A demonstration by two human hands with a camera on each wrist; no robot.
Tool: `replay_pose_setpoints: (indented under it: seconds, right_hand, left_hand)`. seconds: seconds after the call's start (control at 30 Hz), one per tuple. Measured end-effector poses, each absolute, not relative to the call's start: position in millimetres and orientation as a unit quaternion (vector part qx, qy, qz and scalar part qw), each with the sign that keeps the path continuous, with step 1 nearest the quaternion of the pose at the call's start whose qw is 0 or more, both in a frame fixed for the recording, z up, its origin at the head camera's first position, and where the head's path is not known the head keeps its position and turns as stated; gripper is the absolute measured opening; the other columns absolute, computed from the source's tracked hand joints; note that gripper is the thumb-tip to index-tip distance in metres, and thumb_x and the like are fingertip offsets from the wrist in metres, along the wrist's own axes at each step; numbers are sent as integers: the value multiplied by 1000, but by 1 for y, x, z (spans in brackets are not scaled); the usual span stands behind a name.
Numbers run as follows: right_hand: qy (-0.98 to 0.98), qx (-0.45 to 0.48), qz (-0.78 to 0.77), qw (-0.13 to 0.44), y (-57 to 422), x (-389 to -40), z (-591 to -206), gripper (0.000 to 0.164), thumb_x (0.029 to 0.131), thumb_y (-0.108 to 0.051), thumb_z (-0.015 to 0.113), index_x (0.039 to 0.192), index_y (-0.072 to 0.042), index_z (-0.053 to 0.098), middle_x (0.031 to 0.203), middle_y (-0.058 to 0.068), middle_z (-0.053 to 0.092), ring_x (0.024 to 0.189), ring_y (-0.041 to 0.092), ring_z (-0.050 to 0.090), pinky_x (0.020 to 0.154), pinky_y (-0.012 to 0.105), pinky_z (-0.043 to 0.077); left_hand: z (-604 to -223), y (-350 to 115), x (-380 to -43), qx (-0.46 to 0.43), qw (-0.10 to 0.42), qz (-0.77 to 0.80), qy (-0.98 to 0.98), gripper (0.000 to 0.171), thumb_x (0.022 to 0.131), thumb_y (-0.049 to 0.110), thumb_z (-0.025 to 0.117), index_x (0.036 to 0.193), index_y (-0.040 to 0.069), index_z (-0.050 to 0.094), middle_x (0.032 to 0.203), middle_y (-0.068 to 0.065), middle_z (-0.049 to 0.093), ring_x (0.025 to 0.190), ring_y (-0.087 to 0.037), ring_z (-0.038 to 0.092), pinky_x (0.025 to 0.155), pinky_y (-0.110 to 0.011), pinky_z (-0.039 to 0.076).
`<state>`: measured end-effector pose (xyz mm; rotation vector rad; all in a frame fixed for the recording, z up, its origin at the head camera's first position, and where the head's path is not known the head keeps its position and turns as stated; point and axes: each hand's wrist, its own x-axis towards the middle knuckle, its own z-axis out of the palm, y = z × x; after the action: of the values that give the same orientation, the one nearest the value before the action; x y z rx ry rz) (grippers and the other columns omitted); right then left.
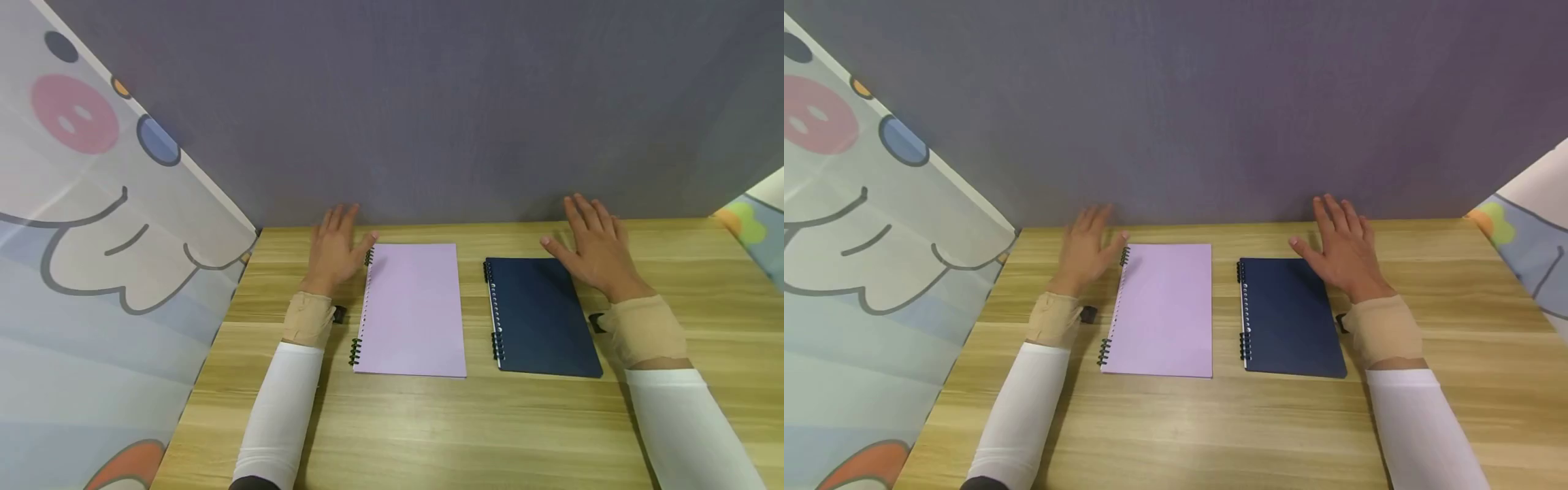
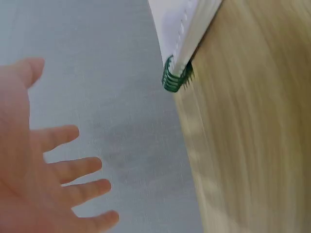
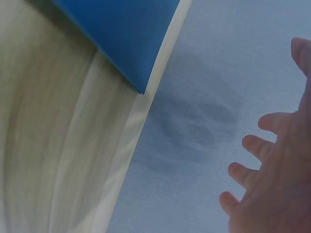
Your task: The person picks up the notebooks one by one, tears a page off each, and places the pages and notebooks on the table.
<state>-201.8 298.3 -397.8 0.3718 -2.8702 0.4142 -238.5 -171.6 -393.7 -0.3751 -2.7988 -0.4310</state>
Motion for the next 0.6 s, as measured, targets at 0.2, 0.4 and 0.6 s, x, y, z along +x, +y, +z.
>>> replay_pose_setpoints:
  seconds: [0.2, 0.4, 0.6]
  right_hand:
    - [-966, 135, 162, 146, 293, -200, -396, 72, 91, -51, 44, 147, -13, 21, 142, 21, 30, 125, 46, 28, 96, 61, 14]
    - [-961, 144, 183, 152, 284, -197, -388, 59, 90, -47, 49, 135, -9, 42, 122, 19, 51, 98, 42, 51, 78, 55, 37]
    - [-954, 158, 222, 124, 271, -189, -380, 42, 91, -46, 48, 120, -17, 55, 101, 3, 62, 85, 25, 58, 68, 46, 41]
  left_hand:
    - [-391, -168, -234, -151, 191, -190, -951, 49, 89, 51, 48, 120, 15, 56, 118, -7, 55, 105, -24, 51, 86, -40, 37]
    - [-384, -157, -227, -164, 162, -201, -952, 37, 86, 51, 50, 103, 21, 62, 85, 4, 59, 65, -8, 50, 55, -30, 38]
    - [-381, -144, -220, -194, 83, -175, -962, 35, 85, 57, 49, 81, 24, 57, 56, 7, 45, 50, -11, 42, 48, -30, 34]
